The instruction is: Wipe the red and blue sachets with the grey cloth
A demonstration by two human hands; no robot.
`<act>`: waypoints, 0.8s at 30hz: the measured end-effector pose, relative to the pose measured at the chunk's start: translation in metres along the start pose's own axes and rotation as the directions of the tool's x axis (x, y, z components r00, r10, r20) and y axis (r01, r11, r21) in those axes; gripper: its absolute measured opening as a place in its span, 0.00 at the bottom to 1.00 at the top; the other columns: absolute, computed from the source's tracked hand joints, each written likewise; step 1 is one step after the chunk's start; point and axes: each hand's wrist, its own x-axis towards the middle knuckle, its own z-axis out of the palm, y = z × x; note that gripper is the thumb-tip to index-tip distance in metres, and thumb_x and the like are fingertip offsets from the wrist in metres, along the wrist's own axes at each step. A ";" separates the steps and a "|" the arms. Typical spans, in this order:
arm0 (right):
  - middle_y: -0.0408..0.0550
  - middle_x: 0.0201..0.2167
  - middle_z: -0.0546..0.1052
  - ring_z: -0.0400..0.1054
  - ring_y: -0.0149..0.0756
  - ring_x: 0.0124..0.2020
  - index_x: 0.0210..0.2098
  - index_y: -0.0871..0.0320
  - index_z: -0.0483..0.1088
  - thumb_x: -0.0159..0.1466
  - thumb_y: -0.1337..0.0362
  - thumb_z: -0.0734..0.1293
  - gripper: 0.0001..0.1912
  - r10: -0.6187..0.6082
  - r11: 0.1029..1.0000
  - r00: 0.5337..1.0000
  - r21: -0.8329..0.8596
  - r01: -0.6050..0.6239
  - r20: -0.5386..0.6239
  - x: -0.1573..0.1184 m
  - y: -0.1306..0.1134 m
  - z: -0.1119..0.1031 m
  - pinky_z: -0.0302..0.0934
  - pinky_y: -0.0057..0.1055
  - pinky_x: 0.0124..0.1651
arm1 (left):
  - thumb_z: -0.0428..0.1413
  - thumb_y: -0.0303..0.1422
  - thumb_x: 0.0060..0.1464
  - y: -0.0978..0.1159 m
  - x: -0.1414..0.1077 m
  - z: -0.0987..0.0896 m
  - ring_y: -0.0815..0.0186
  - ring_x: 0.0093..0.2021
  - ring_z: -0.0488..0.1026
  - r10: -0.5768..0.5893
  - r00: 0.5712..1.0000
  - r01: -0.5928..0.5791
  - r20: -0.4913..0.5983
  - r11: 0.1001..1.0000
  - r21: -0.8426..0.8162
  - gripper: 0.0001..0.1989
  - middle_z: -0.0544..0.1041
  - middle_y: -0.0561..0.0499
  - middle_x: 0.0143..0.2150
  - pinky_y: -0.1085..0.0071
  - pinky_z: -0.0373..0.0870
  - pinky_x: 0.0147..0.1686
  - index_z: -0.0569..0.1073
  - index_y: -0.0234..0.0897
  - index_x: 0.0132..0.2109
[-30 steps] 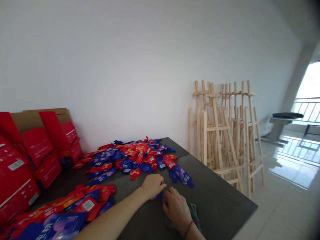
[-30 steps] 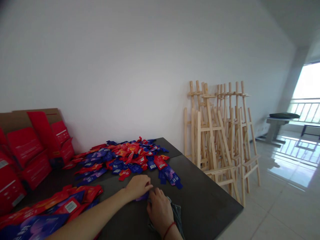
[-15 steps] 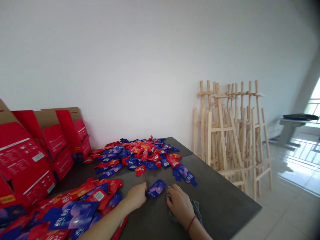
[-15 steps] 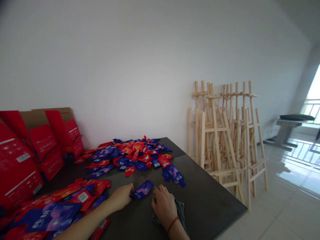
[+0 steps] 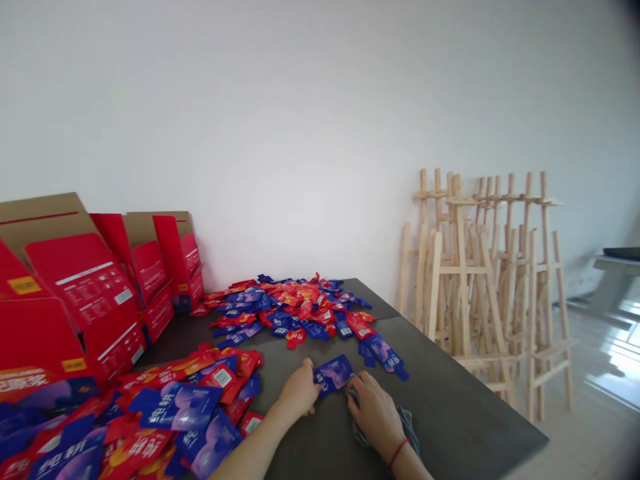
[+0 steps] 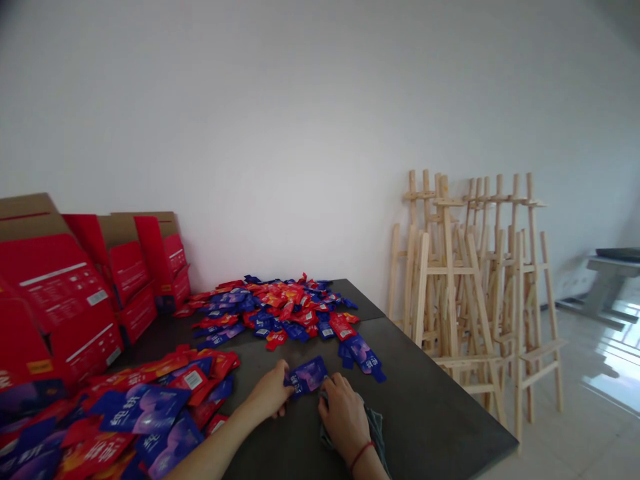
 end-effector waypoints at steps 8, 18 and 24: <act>0.44 0.37 0.71 0.67 0.34 0.40 0.36 0.52 0.67 0.62 0.70 0.58 0.09 -0.004 0.995 0.999 0.097 0.007 -0.033 0.000 0.001 -0.001 0.57 0.28 0.44 | 0.47 0.27 0.53 -0.039 -0.028 -0.005 0.73 0.18 0.69 0.038 0.997 -0.021 0.069 0.971 -0.237 0.09 0.72 0.57 0.25 0.80 0.59 0.15 0.65 0.37 0.42; 0.47 0.43 0.70 0.65 0.38 0.45 0.40 0.53 0.67 0.63 0.67 0.59 0.08 -0.134 0.985 0.988 0.097 0.141 -0.078 -0.008 -0.035 -0.012 0.58 0.33 0.47 | 0.49 0.32 0.51 -0.060 -0.043 0.010 0.76 0.11 0.59 -0.002 0.991 0.062 0.134 0.893 -0.446 0.07 0.66 0.62 0.20 0.80 0.54 0.11 0.64 0.36 0.39; 0.45 0.40 0.71 0.64 0.38 0.43 0.37 0.54 0.68 0.57 0.75 0.61 0.12 -0.104 0.994 0.993 -0.016 0.105 0.052 -0.008 -0.050 0.015 0.57 0.32 0.45 | 0.44 0.24 0.51 -0.063 -0.044 0.009 0.76 0.11 0.56 0.054 0.981 0.023 0.186 0.922 -0.386 0.08 0.64 0.62 0.18 0.80 0.55 0.10 0.64 0.36 0.37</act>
